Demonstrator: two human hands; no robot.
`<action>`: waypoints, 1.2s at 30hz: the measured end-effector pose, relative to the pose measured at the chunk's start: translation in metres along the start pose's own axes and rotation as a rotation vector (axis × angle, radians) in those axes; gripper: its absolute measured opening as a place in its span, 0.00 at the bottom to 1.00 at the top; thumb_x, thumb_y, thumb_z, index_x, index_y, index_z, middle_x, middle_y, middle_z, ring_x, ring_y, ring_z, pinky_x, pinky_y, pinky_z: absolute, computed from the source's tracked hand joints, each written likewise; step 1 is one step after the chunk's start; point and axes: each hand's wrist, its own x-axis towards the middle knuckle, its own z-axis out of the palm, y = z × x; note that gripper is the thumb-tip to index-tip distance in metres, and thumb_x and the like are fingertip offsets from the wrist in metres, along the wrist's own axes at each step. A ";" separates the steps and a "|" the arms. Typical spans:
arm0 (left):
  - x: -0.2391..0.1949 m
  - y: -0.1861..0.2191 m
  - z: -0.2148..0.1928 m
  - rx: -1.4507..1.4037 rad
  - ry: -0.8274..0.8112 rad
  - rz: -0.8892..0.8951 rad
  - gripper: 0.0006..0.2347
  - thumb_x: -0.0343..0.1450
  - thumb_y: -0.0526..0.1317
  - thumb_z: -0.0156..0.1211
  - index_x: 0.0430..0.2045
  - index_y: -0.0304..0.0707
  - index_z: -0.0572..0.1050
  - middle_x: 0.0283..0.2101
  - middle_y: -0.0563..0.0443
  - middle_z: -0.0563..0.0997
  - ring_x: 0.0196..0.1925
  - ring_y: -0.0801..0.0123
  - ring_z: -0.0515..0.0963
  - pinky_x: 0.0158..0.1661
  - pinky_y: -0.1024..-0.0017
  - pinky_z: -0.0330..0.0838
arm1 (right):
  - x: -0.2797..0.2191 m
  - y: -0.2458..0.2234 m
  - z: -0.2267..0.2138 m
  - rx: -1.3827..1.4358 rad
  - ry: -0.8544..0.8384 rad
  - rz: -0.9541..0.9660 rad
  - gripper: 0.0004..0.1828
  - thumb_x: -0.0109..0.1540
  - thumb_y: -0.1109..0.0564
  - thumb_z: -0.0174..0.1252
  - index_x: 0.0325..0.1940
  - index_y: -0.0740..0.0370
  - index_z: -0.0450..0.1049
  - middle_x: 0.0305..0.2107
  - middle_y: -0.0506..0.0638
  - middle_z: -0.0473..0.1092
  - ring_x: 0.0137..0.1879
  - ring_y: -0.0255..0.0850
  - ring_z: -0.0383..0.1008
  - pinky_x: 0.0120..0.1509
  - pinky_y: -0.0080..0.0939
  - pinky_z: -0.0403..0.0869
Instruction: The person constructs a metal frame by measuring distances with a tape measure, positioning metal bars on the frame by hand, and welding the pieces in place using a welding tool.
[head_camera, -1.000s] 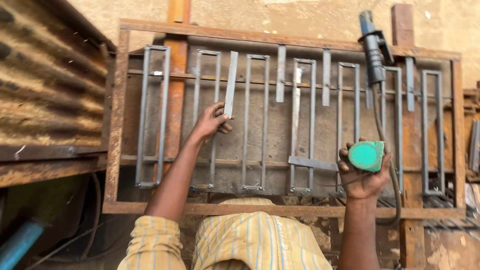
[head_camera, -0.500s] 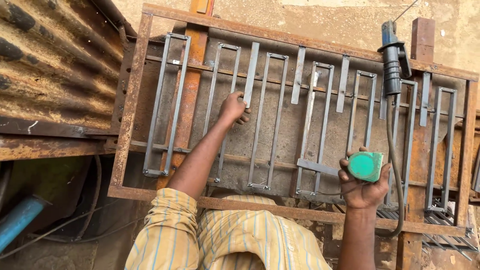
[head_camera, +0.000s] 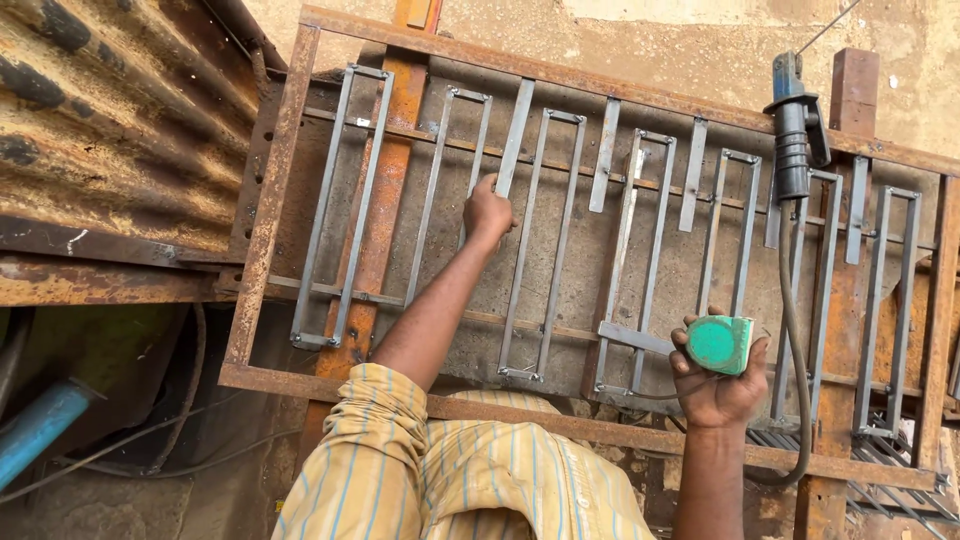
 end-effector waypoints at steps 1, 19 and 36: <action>0.000 0.003 0.001 0.021 0.018 0.005 0.23 0.74 0.29 0.48 0.68 0.45 0.63 0.40 0.47 0.86 0.23 0.74 0.84 0.22 0.74 0.74 | 0.003 0.000 0.000 0.005 -0.005 0.007 0.39 0.77 0.29 0.47 0.69 0.70 0.66 0.53 0.69 0.71 0.53 0.58 0.73 0.40 0.46 0.77; 0.000 -0.004 0.011 -0.128 0.082 0.025 0.20 0.74 0.30 0.49 0.64 0.40 0.67 0.48 0.45 0.83 0.28 0.72 0.84 0.30 0.71 0.79 | 0.046 0.017 0.020 -0.073 -0.045 0.159 0.41 0.73 0.27 0.48 0.71 0.66 0.66 0.53 0.66 0.71 0.53 0.56 0.71 0.41 0.44 0.74; 0.013 -0.008 0.019 -0.070 0.104 0.012 0.20 0.76 0.32 0.45 0.65 0.43 0.67 0.55 0.44 0.79 0.46 0.69 0.82 0.44 0.69 0.80 | 0.047 0.029 0.025 -0.076 -0.031 0.165 0.40 0.74 0.29 0.46 0.71 0.68 0.65 0.52 0.67 0.71 0.52 0.56 0.74 0.38 0.42 0.75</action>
